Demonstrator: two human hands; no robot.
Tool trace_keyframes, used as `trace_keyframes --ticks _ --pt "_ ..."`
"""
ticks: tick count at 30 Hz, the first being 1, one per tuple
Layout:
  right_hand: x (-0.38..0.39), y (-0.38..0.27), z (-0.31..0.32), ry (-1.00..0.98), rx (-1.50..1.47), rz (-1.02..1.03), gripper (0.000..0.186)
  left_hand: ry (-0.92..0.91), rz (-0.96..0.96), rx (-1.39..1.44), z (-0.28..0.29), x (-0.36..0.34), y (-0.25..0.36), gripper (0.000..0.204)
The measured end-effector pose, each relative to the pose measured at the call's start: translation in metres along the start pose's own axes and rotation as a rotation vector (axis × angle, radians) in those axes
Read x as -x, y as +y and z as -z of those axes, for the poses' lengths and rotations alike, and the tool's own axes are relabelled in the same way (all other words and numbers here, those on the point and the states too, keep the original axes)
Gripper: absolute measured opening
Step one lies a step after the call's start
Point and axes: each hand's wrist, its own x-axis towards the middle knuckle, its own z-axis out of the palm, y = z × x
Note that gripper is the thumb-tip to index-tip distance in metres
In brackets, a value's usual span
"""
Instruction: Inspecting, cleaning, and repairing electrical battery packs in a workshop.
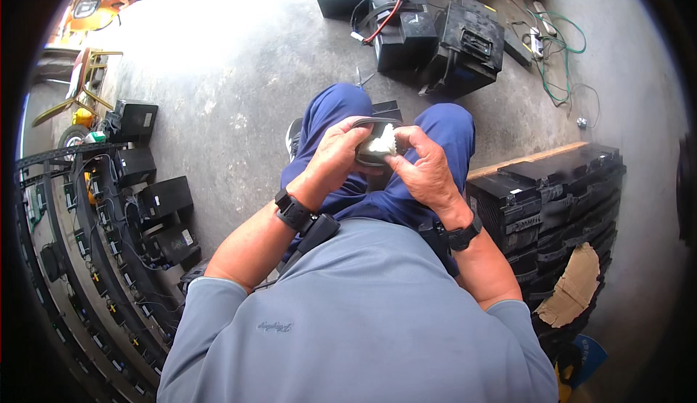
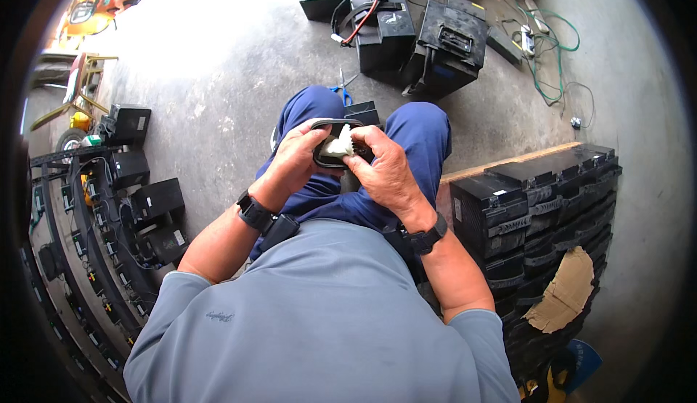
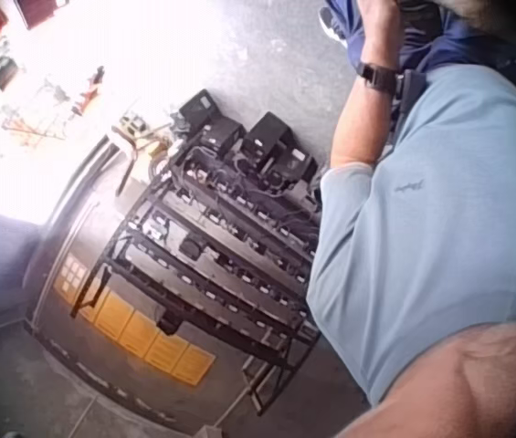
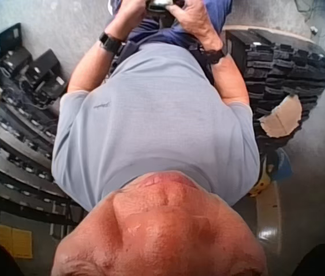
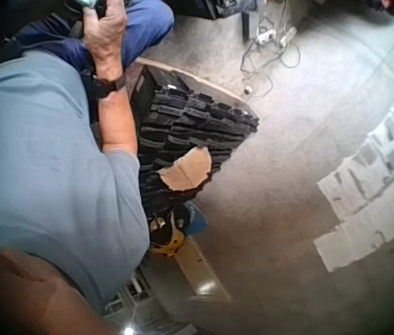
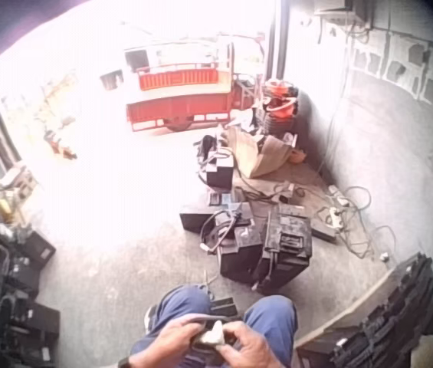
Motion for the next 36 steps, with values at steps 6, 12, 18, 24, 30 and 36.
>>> trace_keyframes --ticks 6,12,18,24,30,36 --pt "-0.001 -0.003 0.000 0.028 0.038 -0.110 0.028 -0.077 -0.121 0.016 -0.003 -0.003 -0.005 0.030" --pt "-0.006 0.000 0.002 0.054 0.122 -0.094 0.024 -0.096 -0.153 0.024 -0.009 0.002 -0.004 0.030" --pt "-0.009 0.001 0.001 0.094 0.342 0.100 0.023 -0.045 -0.235 -0.037 -0.007 -0.006 -0.007 0.024" --pt "-0.009 0.002 0.000 0.165 0.166 0.104 0.031 -0.004 -0.232 -0.043 -0.006 -0.007 -0.006 0.020" --pt "-0.012 0.007 0.005 0.101 0.265 0.265 0.023 0.039 -0.247 -0.052 -0.006 -0.010 -0.007 0.020" --pt "-0.008 0.009 0.005 0.096 0.233 0.141 0.020 -0.013 -0.272 -0.058 -0.005 -0.009 -0.009 0.021"
